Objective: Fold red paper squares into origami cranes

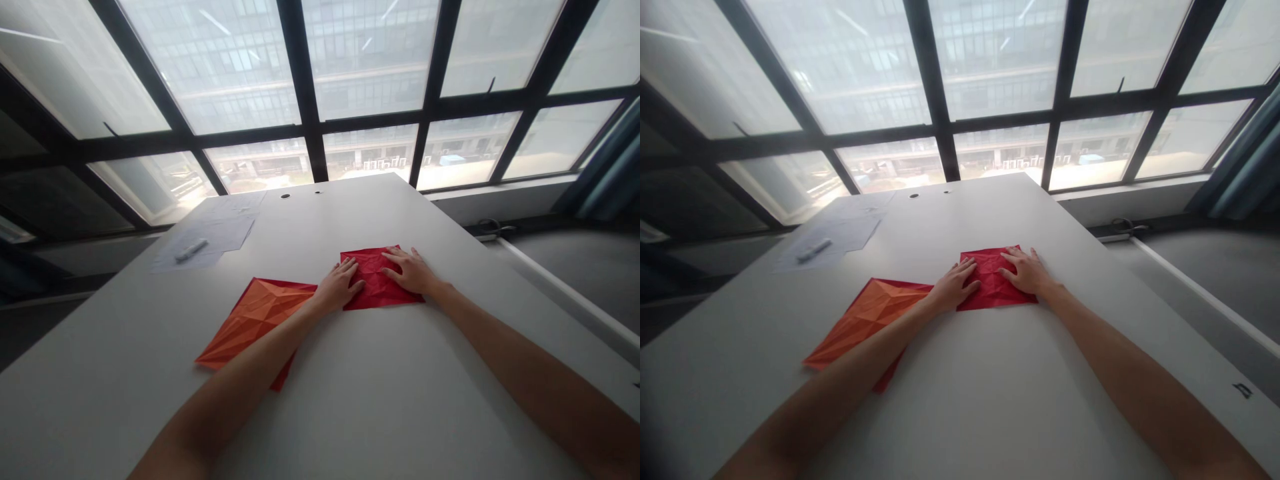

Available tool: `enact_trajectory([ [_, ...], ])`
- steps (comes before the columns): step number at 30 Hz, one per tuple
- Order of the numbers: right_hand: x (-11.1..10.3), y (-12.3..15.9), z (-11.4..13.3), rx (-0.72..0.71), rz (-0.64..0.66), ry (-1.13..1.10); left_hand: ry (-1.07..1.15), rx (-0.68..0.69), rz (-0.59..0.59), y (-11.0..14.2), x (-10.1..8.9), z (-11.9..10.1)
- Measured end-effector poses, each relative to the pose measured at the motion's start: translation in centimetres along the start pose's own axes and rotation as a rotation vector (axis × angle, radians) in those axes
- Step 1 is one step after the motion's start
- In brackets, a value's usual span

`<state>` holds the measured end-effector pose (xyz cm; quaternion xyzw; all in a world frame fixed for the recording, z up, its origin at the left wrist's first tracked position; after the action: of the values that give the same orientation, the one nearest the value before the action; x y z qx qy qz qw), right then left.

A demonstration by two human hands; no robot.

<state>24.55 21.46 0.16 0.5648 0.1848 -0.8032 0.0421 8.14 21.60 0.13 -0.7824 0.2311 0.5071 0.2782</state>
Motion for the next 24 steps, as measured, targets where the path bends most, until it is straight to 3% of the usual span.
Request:
enact_trajectory([
  [4,-0.1,0.4,0.4,-0.081,0.055,-0.076,-0.006,-0.017,-0.013,-0.1,0.0,0.2],
  [9,-0.2,0.4,0.2,-0.064,0.045,-0.119,0.026,-0.026,-0.061,-0.2,-0.4,0.3],
  [19,-0.8,0.3,0.0,-0.064,-0.052,-0.174,0.159,0.000,-0.204,-0.2,-1.9,0.7],
  [24,-1.9,0.4,-0.2,-0.050,-0.160,-0.237,0.258,0.033,-0.292,0.1,-2.9,0.8],
])
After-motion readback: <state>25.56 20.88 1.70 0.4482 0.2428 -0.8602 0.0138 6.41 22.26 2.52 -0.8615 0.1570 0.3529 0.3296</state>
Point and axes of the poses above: each hand's wrist, its own y-axis away from the middle knuckle, its own x-axis out of the palm, z = x × y, the point moved 10 cm from there along -y, towards the middle knuckle, and after that the axes turned 1 degree about y, right-handed, at the moved point
